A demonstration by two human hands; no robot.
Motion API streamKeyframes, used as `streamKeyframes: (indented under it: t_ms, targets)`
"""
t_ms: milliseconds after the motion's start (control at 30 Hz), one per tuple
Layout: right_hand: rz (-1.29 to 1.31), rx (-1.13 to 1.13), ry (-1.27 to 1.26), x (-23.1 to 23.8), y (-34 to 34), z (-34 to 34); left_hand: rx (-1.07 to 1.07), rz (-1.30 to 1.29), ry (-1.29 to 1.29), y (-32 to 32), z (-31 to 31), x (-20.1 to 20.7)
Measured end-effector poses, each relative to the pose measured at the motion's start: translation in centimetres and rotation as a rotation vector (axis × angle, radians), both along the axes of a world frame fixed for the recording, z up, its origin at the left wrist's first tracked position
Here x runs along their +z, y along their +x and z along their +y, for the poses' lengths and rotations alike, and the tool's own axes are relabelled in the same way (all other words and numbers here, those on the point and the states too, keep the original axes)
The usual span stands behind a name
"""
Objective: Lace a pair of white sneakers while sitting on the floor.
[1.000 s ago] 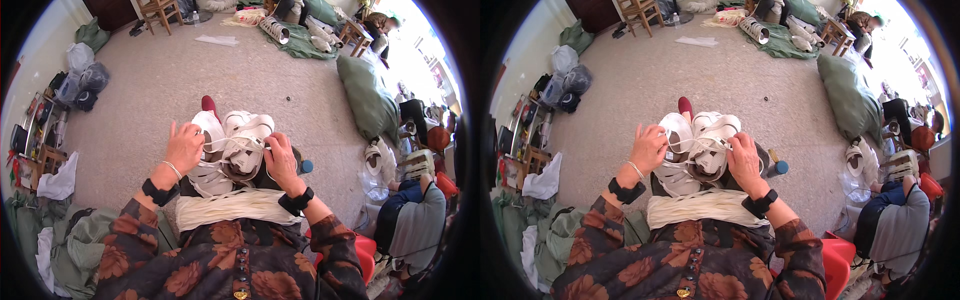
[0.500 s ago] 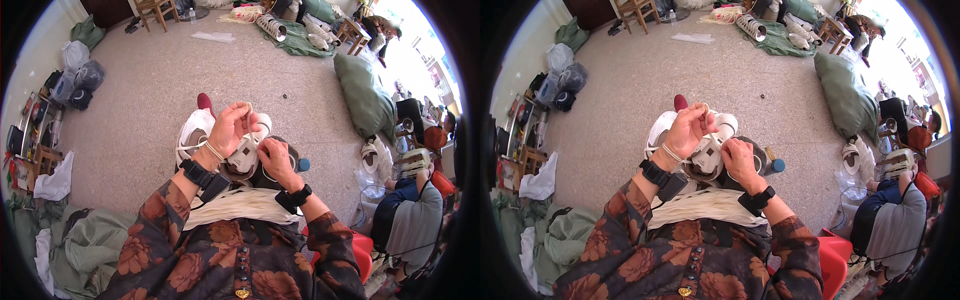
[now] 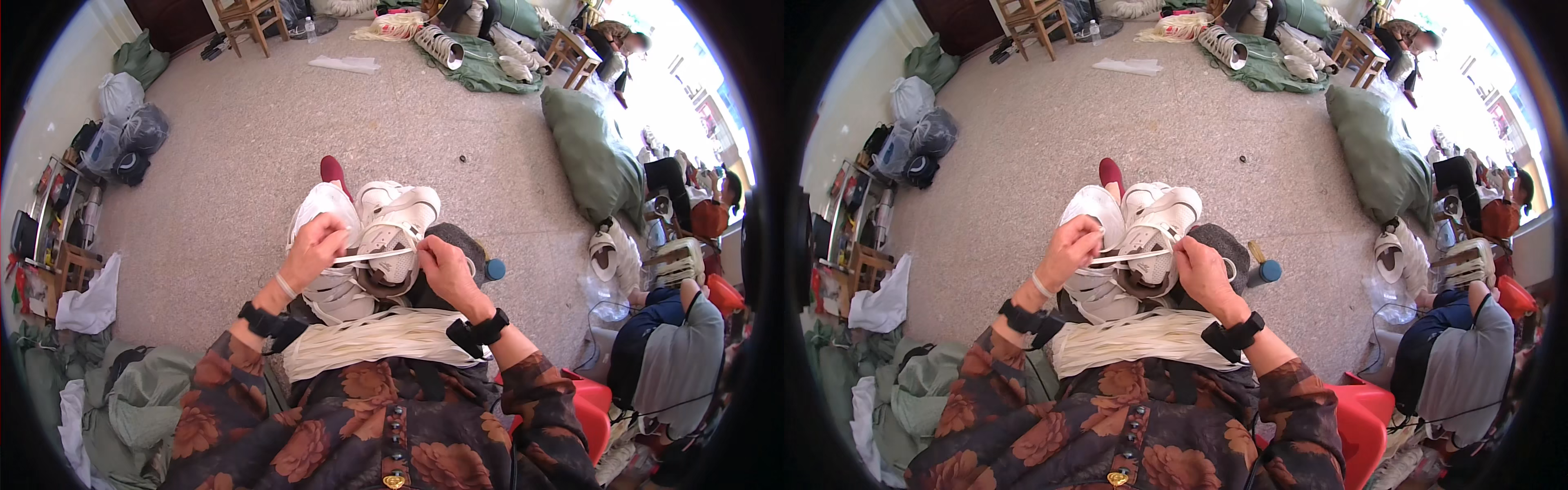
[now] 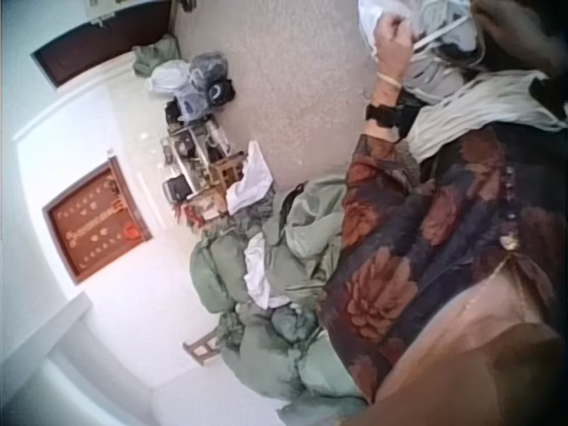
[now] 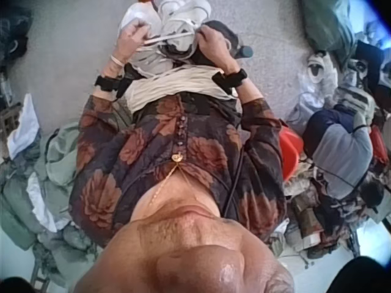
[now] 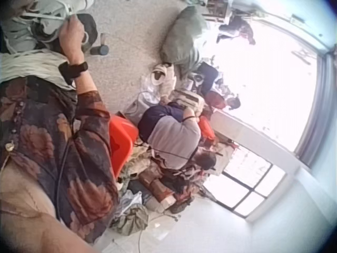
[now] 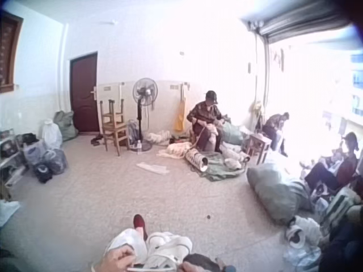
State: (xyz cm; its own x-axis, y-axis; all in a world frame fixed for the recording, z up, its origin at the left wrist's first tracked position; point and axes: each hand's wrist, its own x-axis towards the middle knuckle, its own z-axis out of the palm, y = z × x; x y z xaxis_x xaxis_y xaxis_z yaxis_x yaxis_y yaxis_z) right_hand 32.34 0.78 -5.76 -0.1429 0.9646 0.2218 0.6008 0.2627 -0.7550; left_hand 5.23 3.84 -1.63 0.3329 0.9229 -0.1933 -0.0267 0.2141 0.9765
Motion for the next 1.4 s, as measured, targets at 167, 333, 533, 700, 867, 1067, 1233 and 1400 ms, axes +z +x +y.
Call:
streamKeyframes:
  t_ms: [167,333,533,700,867,1067,1233,1400]
  targets:
    - [0.187,0.018,-0.31,2.1,-1.1,-0.3,0.1,0.312,0.141,-6.9,-3.9,-0.3]
    - [-0.098,-0.027,0.003,-0.7,-1.3,-0.1,0.155,0.86,0.286,-13.8,-8.9,-1.4]
    - [-0.04,-0.019,0.02,-0.4,-1.3,-0.3,-0.031,1.41,0.374,-23.3,-16.8,-6.2]
    - [-0.056,0.009,0.033,-0.6,-0.9,-0.8,-0.252,1.198,0.032,-19.3,-16.2,-4.3]
    - [0.053,0.023,0.003,-1.0,0.1,-1.2,-0.094,0.889,0.758,-4.6,-6.1,2.1]
    - [0.118,0.057,0.079,-0.6,-0.1,-2.9,-0.208,0.734,1.107,8.5,2.8,-1.5]
    - [0.158,0.076,0.1,-0.7,0.5,-3.0,-0.359,0.856,1.057,9.6,3.6,-1.3]
    - [0.223,0.035,-0.031,-0.9,0.6,-2.2,-0.448,0.595,0.673,7.0,1.7,0.8]
